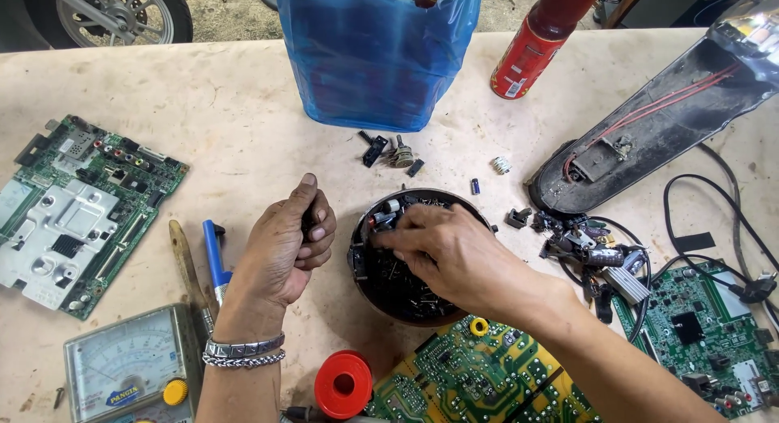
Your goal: Sorting through a container of small electronic components on a repair bench to find or organize specific parts.
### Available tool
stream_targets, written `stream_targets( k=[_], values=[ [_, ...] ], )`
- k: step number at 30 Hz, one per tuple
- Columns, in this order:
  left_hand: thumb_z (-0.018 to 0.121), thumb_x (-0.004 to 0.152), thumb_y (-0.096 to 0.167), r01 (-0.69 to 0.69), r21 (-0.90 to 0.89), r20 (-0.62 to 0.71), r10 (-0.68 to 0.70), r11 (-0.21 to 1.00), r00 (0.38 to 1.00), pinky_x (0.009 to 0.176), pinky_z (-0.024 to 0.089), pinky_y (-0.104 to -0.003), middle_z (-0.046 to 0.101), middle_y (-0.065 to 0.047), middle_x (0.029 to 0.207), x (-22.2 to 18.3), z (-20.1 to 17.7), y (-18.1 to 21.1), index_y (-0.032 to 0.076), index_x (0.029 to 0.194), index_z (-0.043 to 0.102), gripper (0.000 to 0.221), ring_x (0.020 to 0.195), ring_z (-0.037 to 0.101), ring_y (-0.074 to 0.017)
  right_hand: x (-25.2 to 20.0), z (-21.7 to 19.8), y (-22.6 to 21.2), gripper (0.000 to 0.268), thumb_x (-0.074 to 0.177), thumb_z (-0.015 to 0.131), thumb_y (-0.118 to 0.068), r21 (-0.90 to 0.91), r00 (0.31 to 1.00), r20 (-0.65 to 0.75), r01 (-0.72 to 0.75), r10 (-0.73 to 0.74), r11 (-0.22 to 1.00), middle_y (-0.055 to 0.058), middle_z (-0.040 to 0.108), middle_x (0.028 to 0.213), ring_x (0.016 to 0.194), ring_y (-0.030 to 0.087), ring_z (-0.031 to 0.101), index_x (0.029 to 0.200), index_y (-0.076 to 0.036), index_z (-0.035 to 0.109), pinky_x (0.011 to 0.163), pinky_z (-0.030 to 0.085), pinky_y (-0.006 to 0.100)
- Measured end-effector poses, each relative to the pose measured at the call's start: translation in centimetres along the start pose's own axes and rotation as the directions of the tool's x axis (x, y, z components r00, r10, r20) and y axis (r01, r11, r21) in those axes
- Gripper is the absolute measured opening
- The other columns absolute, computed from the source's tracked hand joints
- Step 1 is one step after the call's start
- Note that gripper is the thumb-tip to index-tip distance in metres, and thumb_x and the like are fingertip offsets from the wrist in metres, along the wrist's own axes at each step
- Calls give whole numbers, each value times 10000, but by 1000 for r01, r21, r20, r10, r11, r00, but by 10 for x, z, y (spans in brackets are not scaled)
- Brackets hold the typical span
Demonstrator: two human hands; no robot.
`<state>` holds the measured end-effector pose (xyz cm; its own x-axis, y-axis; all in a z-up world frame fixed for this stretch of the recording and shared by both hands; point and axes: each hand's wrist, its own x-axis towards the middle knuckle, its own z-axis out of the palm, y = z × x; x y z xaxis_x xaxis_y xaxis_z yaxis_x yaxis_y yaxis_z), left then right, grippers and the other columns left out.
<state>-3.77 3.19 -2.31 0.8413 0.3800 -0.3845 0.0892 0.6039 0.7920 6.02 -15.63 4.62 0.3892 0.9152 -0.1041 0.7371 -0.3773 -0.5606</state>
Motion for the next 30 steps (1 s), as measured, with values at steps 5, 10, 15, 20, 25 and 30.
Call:
stream_targets(
  k=[5, 10, 15, 20, 25, 30],
  values=[
    [539, 1083, 394, 5, -1, 8, -5, 1000, 1000, 320, 170, -159, 323, 6, 568, 1, 1, -1, 113, 721, 487, 461, 368, 253, -38, -2, -17, 0, 280, 995, 549, -128, -89, 997, -77, -2, -5, 996, 142, 734, 1024, 979, 318, 727, 1195, -101, 742, 841, 512, 466],
    [534, 1085, 393, 7, -6, 20, -7, 1000, 1000, 317, 173, -161, 322, 4, 568, 0, 2, -2, 112, 721, 484, 462, 366, 254, -39, -7, -4, -2, 229, 983, 592, -185, -98, 996, -67, 50, -57, 994, 128, 740, 1027, 1008, 300, 726, 1131, -124, 756, 863, 515, 445],
    [536, 1089, 401, 22, 11, 21, -22, 1000, 1000, 320, 174, -156, 323, 10, 574, 1, 3, -3, 118, 725, 484, 463, 373, 258, -34, -14, 10, 27, 209, 928, 627, -161, -386, 988, 25, 152, -154, 910, 55, 681, 1036, 897, 223, 677, 1097, -220, 735, 776, 459, 364],
    [542, 1083, 401, 25, 29, 8, -25, 999, 1000, 317, 174, -153, 320, 12, 567, 2, 6, -5, 118, 717, 485, 466, 372, 250, -34, -4, 6, 7, 332, 890, 720, -249, -262, 980, -95, 147, -177, 954, 117, 651, 1150, 964, 283, 673, 1209, -172, 664, 807, 480, 399],
    [555, 1079, 408, 28, 40, 2, -28, 999, 1000, 319, 169, -148, 323, 10, 571, 0, 9, -5, 119, 717, 492, 467, 374, 250, -33, 3, 22, 20, 402, 823, 733, -200, -211, 948, -132, 260, -291, 942, 121, 646, 1152, 1012, 353, 669, 1201, -130, 617, 829, 497, 448],
    [551, 1079, 400, 29, 27, 8, -29, 999, 1000, 317, 157, -150, 322, 11, 562, 2, 9, -6, 119, 716, 478, 465, 371, 252, -37, -5, 26, 27, 475, 769, 710, -219, -161, 945, -89, 299, -316, 941, 125, 675, 1129, 1037, 372, 673, 1225, -116, 618, 852, 504, 479]
  ],
)
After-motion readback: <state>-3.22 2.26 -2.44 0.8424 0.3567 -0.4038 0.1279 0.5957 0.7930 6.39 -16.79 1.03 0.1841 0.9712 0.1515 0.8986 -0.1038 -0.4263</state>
